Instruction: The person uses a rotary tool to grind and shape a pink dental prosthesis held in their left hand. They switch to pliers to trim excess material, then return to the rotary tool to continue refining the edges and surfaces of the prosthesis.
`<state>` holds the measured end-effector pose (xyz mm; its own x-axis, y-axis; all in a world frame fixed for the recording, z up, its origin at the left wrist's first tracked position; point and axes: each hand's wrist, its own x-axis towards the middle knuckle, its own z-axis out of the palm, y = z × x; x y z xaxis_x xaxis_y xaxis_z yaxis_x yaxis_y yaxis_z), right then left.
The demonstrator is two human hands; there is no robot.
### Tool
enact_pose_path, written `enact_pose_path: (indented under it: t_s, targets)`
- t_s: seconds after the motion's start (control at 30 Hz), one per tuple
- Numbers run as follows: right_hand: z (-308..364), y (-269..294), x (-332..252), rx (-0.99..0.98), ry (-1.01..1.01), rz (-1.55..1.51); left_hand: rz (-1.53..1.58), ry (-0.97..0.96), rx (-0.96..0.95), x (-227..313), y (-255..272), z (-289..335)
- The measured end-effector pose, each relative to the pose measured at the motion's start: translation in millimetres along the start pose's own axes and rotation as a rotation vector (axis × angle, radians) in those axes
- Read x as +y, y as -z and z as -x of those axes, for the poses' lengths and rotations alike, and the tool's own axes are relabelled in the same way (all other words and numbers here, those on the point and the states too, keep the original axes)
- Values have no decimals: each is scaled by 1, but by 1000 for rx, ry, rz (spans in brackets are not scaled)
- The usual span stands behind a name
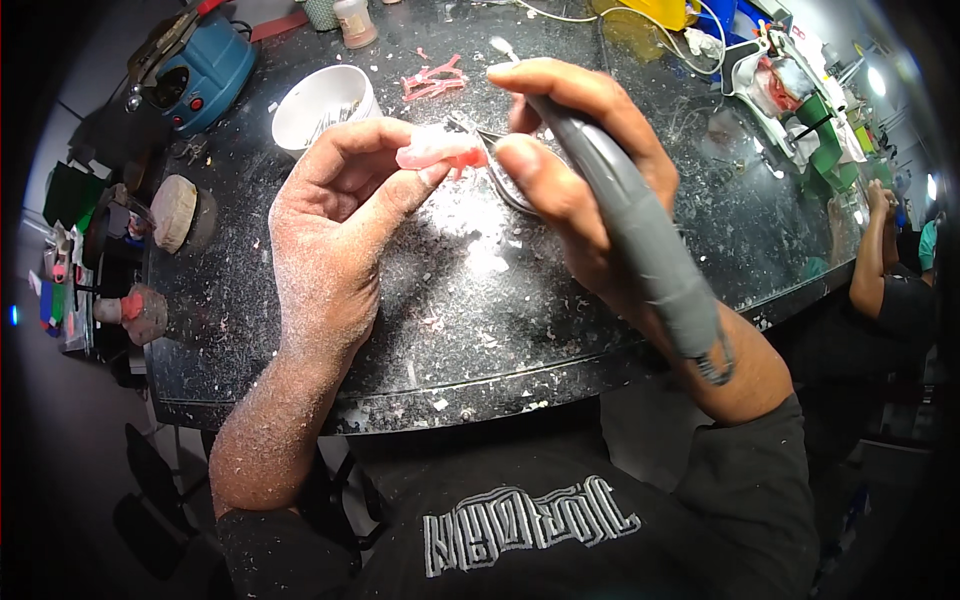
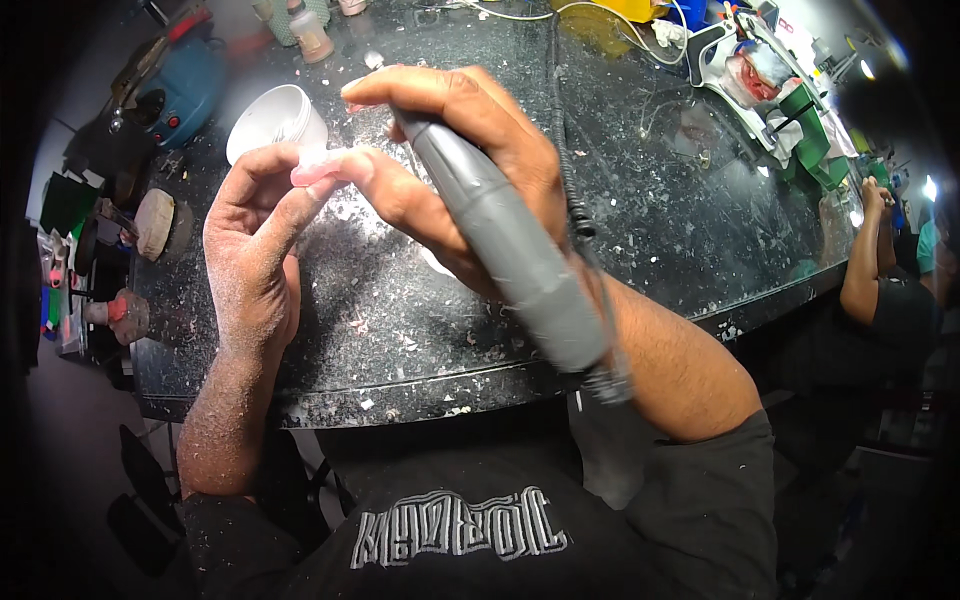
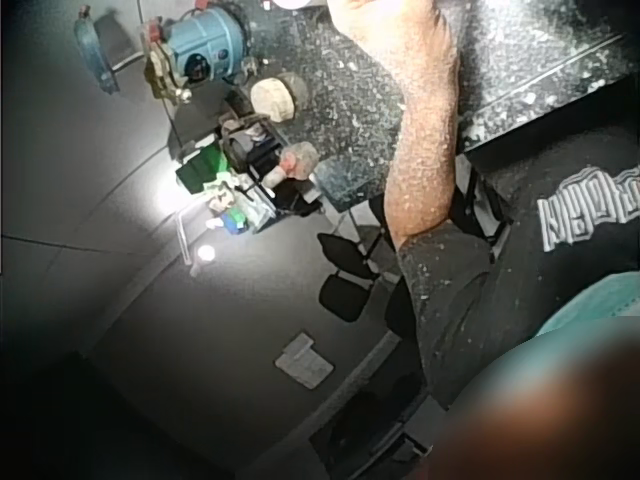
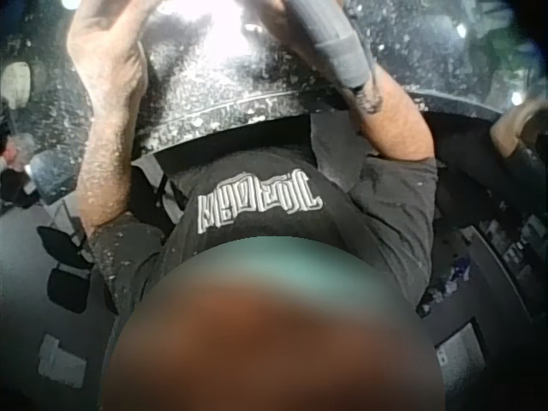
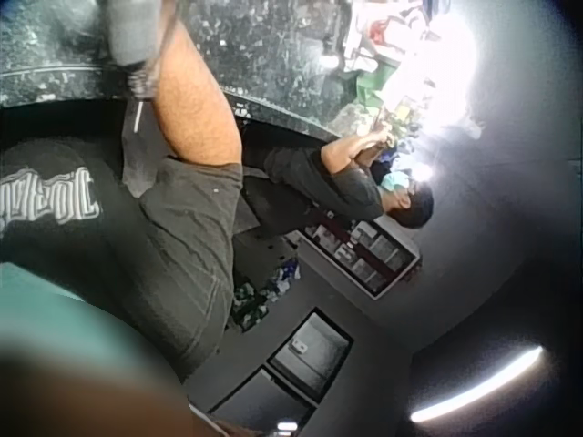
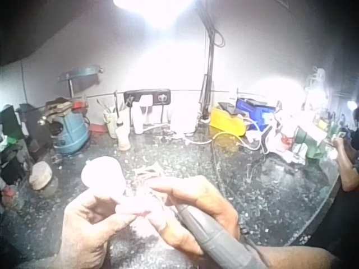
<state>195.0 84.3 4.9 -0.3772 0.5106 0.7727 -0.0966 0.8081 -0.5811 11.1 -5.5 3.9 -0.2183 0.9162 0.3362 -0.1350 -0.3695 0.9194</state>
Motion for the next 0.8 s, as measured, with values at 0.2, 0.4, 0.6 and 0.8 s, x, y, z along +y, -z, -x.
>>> enact_pose_path:
  t_s: [0.2,0.4,0.6,0.8]
  targets:
    - [-4,2,15,-71,409,25,40,1,53,-2,6,-2]
    - [-1,-2,18,-78,366,-79,10,-10,59,-2,5,-2]
    - [1,-6,14,-54,335,-102,23,-2,72,-1,4,-1]
    - [1,-3,15,-102,348,-67,-60,69,66,1,7,-1]
